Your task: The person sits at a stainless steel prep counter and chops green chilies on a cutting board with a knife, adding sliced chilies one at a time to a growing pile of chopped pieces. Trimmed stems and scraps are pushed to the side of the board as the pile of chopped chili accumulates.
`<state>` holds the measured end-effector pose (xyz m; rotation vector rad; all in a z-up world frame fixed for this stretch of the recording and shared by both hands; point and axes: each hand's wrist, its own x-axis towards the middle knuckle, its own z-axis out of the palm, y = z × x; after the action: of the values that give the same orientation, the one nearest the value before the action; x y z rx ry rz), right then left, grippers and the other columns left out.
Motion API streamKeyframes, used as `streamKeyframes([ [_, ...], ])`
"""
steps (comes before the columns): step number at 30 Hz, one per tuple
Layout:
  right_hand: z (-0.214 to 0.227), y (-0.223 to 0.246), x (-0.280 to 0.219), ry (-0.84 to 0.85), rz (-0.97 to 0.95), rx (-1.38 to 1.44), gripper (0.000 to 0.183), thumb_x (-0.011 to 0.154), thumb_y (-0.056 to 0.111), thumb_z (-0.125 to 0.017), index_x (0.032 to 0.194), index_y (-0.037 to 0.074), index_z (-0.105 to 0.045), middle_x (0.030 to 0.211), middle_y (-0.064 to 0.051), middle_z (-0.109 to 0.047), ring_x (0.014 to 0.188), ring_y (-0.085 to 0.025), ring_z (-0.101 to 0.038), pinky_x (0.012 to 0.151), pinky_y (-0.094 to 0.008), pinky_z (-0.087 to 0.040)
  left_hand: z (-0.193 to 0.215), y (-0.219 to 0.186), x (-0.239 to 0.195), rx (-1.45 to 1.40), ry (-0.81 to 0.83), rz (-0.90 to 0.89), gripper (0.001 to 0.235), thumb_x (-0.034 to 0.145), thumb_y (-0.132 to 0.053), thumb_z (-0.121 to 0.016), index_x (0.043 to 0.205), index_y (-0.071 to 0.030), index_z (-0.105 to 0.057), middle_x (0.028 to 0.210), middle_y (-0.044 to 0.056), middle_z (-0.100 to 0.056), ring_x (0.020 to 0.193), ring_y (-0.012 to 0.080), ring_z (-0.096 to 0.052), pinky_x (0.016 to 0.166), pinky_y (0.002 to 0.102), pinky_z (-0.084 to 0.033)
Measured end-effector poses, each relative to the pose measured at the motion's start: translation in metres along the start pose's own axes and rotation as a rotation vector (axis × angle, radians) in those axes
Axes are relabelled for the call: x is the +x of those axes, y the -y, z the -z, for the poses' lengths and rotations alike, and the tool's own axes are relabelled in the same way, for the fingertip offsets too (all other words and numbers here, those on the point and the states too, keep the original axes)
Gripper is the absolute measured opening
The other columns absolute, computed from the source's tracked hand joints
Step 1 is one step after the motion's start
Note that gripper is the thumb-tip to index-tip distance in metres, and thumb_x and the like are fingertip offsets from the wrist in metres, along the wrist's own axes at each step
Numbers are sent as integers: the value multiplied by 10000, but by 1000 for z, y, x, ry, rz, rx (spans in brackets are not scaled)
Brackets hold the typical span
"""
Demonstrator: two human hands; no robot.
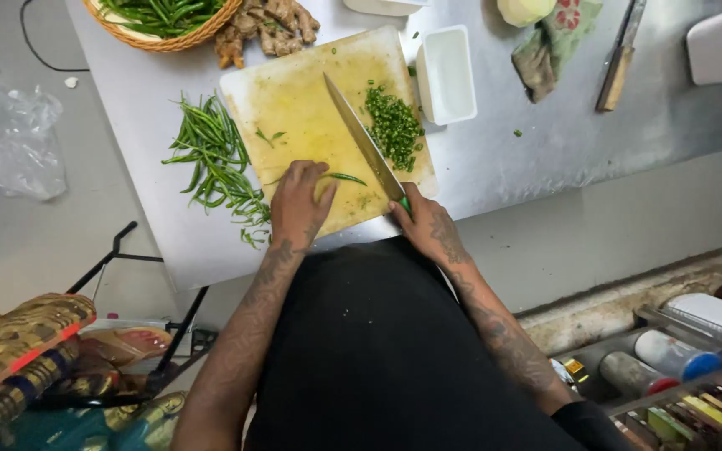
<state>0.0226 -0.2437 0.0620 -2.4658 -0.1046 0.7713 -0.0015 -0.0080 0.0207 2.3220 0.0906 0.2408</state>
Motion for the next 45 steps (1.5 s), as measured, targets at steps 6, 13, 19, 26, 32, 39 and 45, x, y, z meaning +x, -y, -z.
streamKeyframes([
  [6, -2, 3, -2, 22, 24, -96, 485, 1052, 349, -530, 1480, 156, -407, 1004, -235, -736, 966, -443, -711, 819, -561, -547, -10, 4, 4, 187, 99, -208, 188, 923, -208, -702, 1085, -116, -726, 1046, 75, -644, 980, 298, -644, 800, 422, -555],
  [13, 21, 25, -38, 40, 119, -286, 727, 1014, 250, -580, 1627, 350, -202, 963, -179, -704, 809, -417, -714, 723, -546, -569, -12, 4, 14, 88, 198, -114, 137, 974, -162, -663, 1083, -104, -723, 995, 91, -622, 958, 309, -654, 768, 448, -549],
  [19, 23, 21, -36, -38, 225, -361, 703, 1015, 229, -588, 1621, 340, -250, 862, -159, -632, 605, -343, -671, 548, -485, -568, -17, 10, 10, 102, 176, -110, 110, 988, -154, -651, 1052, -103, -723, 991, 93, -625, 967, 307, -651, 789, 442, -550],
  [26, -6, 11, -8, -142, 353, -348, 718, 1021, 182, -574, 1653, 267, -245, 830, -158, -642, 652, -353, -673, 615, -481, -573, -26, 21, 8, 111, 206, -184, 124, 985, -145, -649, 1057, -85, -731, 997, 89, -650, 975, 301, -648, 788, 429, -545],
  [32, -3, 30, -6, -119, 322, -338, 721, 1007, 190, -594, 1638, 264, -251, 813, -188, -653, 652, -386, -679, 626, -502, -572, -20, 27, 18, 76, 161, -185, 100, 958, -176, -673, 989, -103, -734, 978, 75, -674, 978, 294, -648, 812, 421, -545],
  [39, 2, 43, -10, -126, 358, -329, 756, 1001, 161, -599, 1651, 217, -219, 781, -191, -652, 629, -409, -654, 594, -523, -547, -20, 28, 4, 176, 205, -273, 152, 913, -96, -628, 1032, -75, -720, 976, 92, -659, 982, 293, -642, 839, 413, -550],
  [45, -25, 26, 4, -177, 404, -326, 779, 980, 106, -581, 1665, 224, -230, 778, -179, -658, 655, -395, -671, 628, -505, -556, -17, 22, -3, 207, 111, -327, 231, 859, -71, -612, 1071, -52, -702, 1027, 96, -655, 999, 291, -635, 840, 393, -547],
])
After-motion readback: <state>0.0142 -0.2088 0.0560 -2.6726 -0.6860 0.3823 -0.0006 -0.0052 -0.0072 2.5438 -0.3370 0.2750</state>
